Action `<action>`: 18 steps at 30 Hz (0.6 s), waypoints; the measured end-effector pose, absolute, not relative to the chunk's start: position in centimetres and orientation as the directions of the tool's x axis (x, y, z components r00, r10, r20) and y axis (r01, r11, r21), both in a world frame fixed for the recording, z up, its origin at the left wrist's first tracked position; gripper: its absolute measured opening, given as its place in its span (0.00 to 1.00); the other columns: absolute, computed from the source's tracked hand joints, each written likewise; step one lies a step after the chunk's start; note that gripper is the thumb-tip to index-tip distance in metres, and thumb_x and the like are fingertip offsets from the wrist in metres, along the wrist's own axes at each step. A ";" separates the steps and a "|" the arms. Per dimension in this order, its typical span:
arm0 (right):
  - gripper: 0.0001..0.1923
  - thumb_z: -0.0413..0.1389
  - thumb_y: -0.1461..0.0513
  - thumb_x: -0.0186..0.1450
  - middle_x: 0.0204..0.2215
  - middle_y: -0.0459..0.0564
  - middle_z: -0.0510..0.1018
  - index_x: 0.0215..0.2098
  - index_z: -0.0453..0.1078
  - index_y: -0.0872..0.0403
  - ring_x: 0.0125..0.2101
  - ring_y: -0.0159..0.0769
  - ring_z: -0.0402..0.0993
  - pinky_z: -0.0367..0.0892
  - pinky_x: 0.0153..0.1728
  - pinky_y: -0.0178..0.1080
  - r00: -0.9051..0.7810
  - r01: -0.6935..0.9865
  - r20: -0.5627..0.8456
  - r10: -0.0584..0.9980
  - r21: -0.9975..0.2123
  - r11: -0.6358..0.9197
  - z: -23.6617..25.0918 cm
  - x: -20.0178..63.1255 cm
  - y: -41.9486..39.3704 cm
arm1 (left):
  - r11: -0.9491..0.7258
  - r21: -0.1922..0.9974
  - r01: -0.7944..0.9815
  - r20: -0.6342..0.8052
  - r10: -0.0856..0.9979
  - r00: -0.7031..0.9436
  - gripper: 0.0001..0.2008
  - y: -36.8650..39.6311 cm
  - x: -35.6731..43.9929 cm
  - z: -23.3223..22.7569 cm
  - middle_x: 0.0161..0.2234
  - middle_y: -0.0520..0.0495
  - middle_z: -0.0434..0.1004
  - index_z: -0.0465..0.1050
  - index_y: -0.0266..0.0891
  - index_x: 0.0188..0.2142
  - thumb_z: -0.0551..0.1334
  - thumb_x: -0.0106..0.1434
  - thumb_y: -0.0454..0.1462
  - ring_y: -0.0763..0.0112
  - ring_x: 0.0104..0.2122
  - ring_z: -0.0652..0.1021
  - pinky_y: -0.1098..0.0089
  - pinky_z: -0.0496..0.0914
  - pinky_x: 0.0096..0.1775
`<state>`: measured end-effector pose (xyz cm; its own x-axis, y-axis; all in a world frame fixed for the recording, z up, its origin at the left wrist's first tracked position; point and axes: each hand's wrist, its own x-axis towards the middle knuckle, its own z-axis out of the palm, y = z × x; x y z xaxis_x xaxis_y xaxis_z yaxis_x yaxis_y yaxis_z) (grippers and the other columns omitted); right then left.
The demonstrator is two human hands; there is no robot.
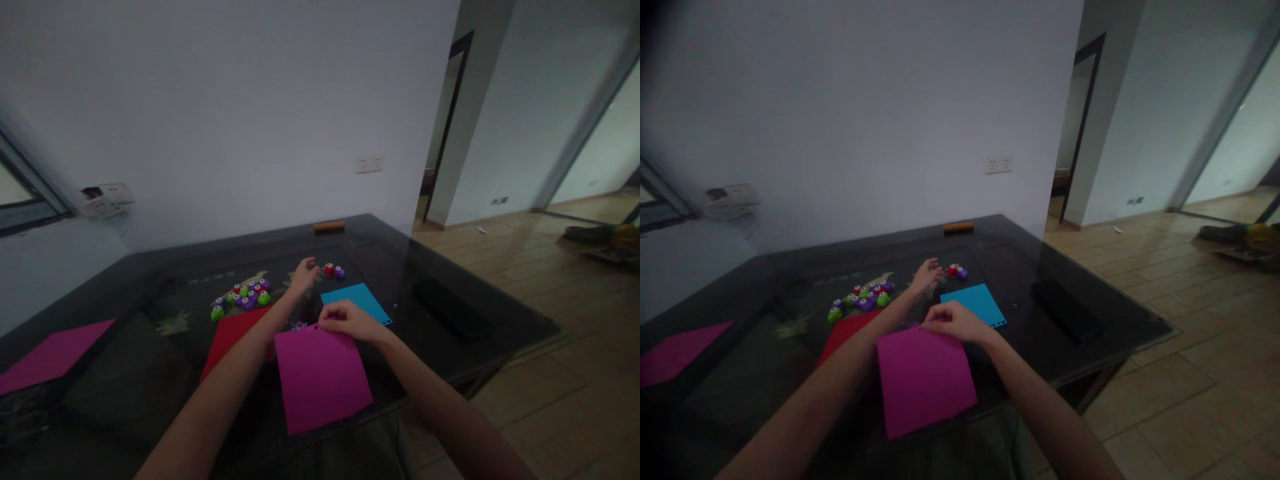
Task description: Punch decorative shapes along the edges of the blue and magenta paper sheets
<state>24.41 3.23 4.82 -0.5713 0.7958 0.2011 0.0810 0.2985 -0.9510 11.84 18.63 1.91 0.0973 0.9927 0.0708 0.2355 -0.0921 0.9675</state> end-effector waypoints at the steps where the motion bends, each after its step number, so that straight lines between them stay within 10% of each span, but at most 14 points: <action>1: 0.15 0.58 0.52 0.58 0.24 0.45 0.71 0.27 0.70 0.57 0.26 0.30 0.65 0.58 0.30 0.33 -0.561 0.078 0.203 0.803 -0.953 0.294 4.8 24.4 3.2 | -0.122 0.978 0.169 0.105 0.989 0.106 0.21 17.7 10.7 2.3 0.52 0.36 0.67 0.63 0.36 0.52 0.61 0.59 0.36 0.71 0.37 0.76 0.73 0.69 0.34; 11: 0.13 0.57 0.53 0.58 0.23 0.44 0.69 0.26 0.69 0.56 0.25 0.29 0.63 0.56 0.27 0.33 -0.395 0.097 0.280 0.875 -0.934 0.343 7.0 22.1 4.3 | 0.026 0.974 -0.227 0.021 0.980 0.199 0.22 5.3 1.3 6.8 0.36 0.40 0.78 0.74 0.35 0.39 0.57 0.58 0.52 0.62 0.34 0.77 0.67 0.69 0.34; 18: 0.11 0.56 0.55 0.58 0.24 0.45 0.72 0.26 0.70 0.55 0.26 0.31 0.66 0.60 0.28 0.34 -0.152 0.148 0.444 0.883 -0.873 0.465 7.9 19.4 5.9 | -0.589 0.787 0.186 0.616 0.730 -0.295 0.16 5.4 0.1 7.1 0.46 0.42 0.70 0.67 0.39 0.46 0.58 0.61 0.43 0.65 0.45 0.72 0.64 0.64 0.48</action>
